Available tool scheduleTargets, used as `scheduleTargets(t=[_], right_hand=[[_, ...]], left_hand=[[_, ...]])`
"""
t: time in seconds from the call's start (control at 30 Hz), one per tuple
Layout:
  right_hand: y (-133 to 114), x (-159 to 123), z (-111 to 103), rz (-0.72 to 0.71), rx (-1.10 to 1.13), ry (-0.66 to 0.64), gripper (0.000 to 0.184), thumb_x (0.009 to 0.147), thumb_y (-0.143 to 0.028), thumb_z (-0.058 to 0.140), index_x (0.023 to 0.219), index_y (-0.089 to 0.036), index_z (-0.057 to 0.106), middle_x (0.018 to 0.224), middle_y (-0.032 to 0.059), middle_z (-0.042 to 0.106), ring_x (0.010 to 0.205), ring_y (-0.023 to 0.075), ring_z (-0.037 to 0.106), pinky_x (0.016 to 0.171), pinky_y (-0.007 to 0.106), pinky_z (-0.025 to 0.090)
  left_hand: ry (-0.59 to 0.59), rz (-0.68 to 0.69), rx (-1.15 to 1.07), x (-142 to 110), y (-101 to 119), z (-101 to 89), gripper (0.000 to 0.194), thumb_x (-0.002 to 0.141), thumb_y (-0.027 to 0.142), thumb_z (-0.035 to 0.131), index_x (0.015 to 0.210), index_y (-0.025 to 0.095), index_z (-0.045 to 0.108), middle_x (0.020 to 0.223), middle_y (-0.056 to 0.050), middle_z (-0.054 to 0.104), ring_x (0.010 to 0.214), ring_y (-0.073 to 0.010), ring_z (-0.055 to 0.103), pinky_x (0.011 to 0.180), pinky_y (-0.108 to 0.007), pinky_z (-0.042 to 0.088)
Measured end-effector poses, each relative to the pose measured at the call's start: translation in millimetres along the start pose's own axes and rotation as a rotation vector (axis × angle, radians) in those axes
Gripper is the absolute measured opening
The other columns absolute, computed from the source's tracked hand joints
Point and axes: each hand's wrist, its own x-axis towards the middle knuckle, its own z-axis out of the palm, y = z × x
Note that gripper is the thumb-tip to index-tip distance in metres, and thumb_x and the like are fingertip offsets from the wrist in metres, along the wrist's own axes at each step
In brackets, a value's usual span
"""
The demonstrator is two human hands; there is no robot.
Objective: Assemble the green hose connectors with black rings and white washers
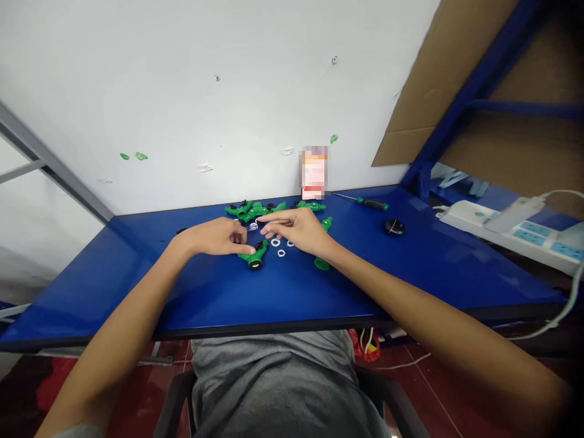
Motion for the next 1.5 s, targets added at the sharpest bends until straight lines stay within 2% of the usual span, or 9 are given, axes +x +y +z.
scheduleTargets(t=[0.1, 0.23, 0.4, 0.6, 0.77, 0.9, 1.07, 1.23, 1.5], right_hand=[[-4.1, -4.2, 6.0, -0.057, -0.023, 0.003, 0.029, 0.098, -0.033, 0.072, 0.124, -0.022, 0.079, 0.097, 0.0071, 0.088, 0.087, 0.025, 0.084, 0.083, 0.044, 0.066], [-11.7, -10.2, 7.7, -0.147, -0.21, -0.035, 0.042, 0.099, -0.023, 0.066, 0.142, -0.025, 0.062, 0.098, 0.0034, 0.087, 0.083, 0.0237, 0.082, 0.078, 0.038, 0.061], [-16.6, -14.5, 4.1, -0.208, -0.367, -0.107, 0.078, 0.095, -0.015, 0.066, 0.167, -0.024, 0.038, 0.088, 0.0004, 0.084, 0.071, 0.0234, 0.075, 0.068, 0.035, 0.051], [-19.7, -12.0, -6.3, -0.262, -0.488, -0.178, 0.082, 0.095, -0.013, 0.06, 0.173, -0.028, 0.036, 0.092, -0.001, 0.084, 0.072, 0.02, 0.071, 0.07, 0.032, 0.048], [-15.8, -8.9, -10.0, -0.312, -0.465, -0.22, 0.073, 0.1, -0.018, 0.062, 0.169, -0.031, 0.043, 0.103, 0.0016, 0.084, 0.085, 0.0218, 0.075, 0.08, 0.035, 0.054], [-7.9, -4.9, -18.9, -0.275, -0.492, -0.21, 0.076, 0.093, -0.031, 0.08, 0.163, -0.027, 0.051, 0.123, 0.0098, 0.079, 0.103, 0.0275, 0.073, 0.091, 0.042, 0.056], [0.2, -0.7, -25.9, -0.293, -0.603, -0.447, 0.05, 0.096, -0.034, 0.079, 0.144, -0.025, 0.07, 0.138, 0.0121, 0.075, 0.12, 0.0321, 0.066, 0.105, 0.048, 0.049], [5.4, 2.0, -14.8, -0.307, -0.65, -0.493, 0.034, 0.1, -0.036, 0.078, 0.131, -0.023, 0.078, 0.124, 0.0096, 0.081, 0.11, 0.03, 0.062, 0.1, 0.045, 0.045], [6.8, 2.4, -10.1, -0.262, -0.626, -0.5, 0.024, 0.099, -0.037, 0.078, 0.115, -0.019, 0.079, 0.107, 0.009, 0.079, 0.105, 0.028, 0.06, 0.093, 0.04, 0.046]], left_hand=[[0.248, 0.106, -0.024, -1.2, 4.8, -0.3, 0.042, 0.1, 0.06, 0.067, 0.092, 0.02, 0.079, 0.086, -0.004, 0.076, 0.073, -0.0174, 0.065, 0.069, -0.027, 0.045], [0.418, 0.259, -0.178, -1.9, 16.9, 4.7, 0.029, 0.101, 0.046, 0.069, 0.11, 0.02, 0.078, 0.096, -0.005, 0.079, 0.077, -0.016, 0.068, 0.072, -0.026, 0.051], [0.343, 0.396, -0.111, -0.4, 20.9, 12.0, 0.017, 0.102, 0.034, 0.069, 0.11, 0.023, 0.08, 0.103, -0.005, 0.08, 0.083, -0.0166, 0.072, 0.078, -0.029, 0.056], [0.401, 0.404, -0.061, 2.7, 17.2, 16.7, 0.014, 0.101, 0.035, 0.072, 0.099, 0.025, 0.082, 0.094, -0.004, 0.082, 0.078, -0.0164, 0.072, 0.077, -0.029, 0.055], [0.416, 0.368, -0.046, 5.7, 10.4, 16.5, 0.014, 0.102, 0.028, 0.068, 0.106, 0.023, 0.081, 0.096, -0.004, 0.082, 0.082, -0.0167, 0.074, 0.081, -0.03, 0.057], [0.463, 0.301, 0.016, 7.2, 4.6, 10.6, 0.022, 0.101, 0.021, 0.062, 0.112, 0.022, 0.081, 0.105, -0.007, 0.081, 0.088, -0.0185, 0.074, 0.085, -0.033, 0.058], [0.305, 0.134, -0.311, 2.6, 3.6, 3.6, 0.018, 0.094, 0.032, 0.078, 0.104, 0.018, 0.083, 0.092, -0.007, 0.084, 0.08, -0.019, 0.078, 0.078, -0.031, 0.064], [0.144, 0.115, -0.465, 1.4, 3.3, 5.1, 0.026, 0.087, 0.037, 0.087, 0.102, 0.016, 0.084, 0.088, -0.008, 0.084, 0.069, -0.0177, 0.078, 0.068, -0.027, 0.064], [0.154, 0.213, -0.29, 7.2, 0.5, 9.1, 0.023, 0.092, 0.04, 0.083, 0.094, 0.018, 0.087, 0.081, -0.005, 0.082, 0.069, -0.0141, 0.072, 0.064, -0.022, 0.054]])
